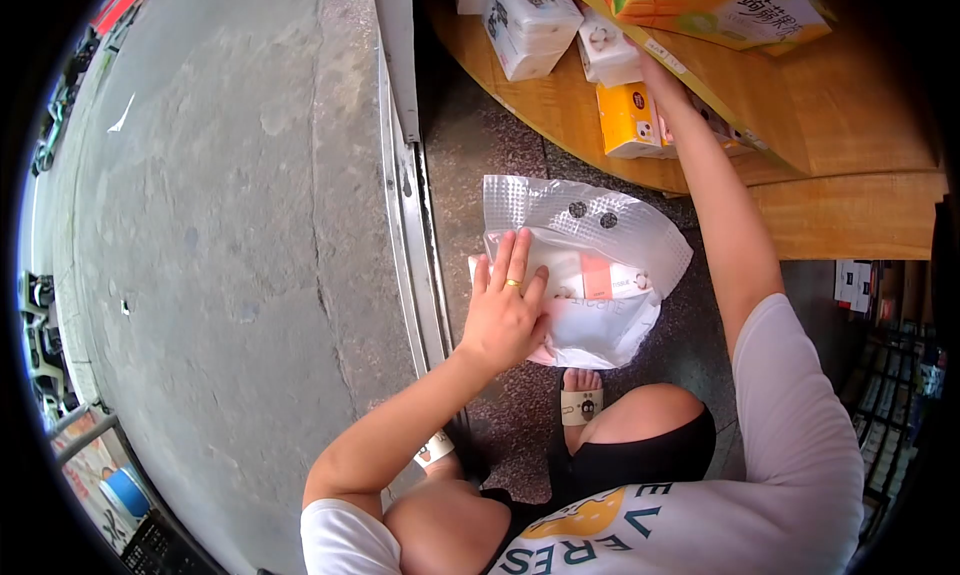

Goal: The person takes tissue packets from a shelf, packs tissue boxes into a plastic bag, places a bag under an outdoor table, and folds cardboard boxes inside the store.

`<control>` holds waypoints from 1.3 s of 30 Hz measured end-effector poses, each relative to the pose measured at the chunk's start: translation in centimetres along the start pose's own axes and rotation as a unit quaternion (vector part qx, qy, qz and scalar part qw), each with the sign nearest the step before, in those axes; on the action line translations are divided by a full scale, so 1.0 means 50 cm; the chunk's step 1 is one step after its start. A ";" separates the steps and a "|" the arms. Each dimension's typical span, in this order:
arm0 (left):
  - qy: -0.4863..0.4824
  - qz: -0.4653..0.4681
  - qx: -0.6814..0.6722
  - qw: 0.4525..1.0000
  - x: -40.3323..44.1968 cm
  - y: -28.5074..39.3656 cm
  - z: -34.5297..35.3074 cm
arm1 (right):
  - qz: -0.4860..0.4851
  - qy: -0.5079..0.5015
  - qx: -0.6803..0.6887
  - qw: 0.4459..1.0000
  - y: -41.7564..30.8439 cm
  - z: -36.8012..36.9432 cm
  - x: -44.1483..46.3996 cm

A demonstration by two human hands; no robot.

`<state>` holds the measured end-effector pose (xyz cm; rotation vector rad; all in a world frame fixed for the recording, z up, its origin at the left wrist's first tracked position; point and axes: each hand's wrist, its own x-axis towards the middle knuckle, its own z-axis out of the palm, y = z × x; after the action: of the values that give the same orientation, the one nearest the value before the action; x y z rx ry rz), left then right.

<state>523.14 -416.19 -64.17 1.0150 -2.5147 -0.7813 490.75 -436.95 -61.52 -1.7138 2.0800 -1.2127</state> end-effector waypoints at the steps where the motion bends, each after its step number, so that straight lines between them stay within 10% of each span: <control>1: -0.005 0.001 -0.002 1.000 0.001 -0.001 0.000 | 0.000 -0.002 0.000 1.000 0.042 0.004 0.018; 3: -0.005 -0.002 -0.010 1.000 0.003 -0.004 0.001 | 0.192 0.004 0.166 0.967 0.096 0.010 0.041; 17: -0.022 -0.006 -0.026 0.999 0.012 -0.007 -0.004 | 0.046 -0.080 -0.082 0.992 0.062 0.097 0.096; 22: -0.035 -0.012 -0.032 0.999 0.015 -0.008 -0.006 | -0.002 -0.044 -0.330 0.943 0.043 0.128 0.053; 39: -0.028 -0.010 -0.017 0.999 0.011 -0.001 -0.003 | -0.063 -0.250 -0.530 0.807 -0.004 0.004 -0.181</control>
<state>522.88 -416.69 -64.02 1.0219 -2.5332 -0.8658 493.84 -429.03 -64.60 -2.1943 2.3974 0.5985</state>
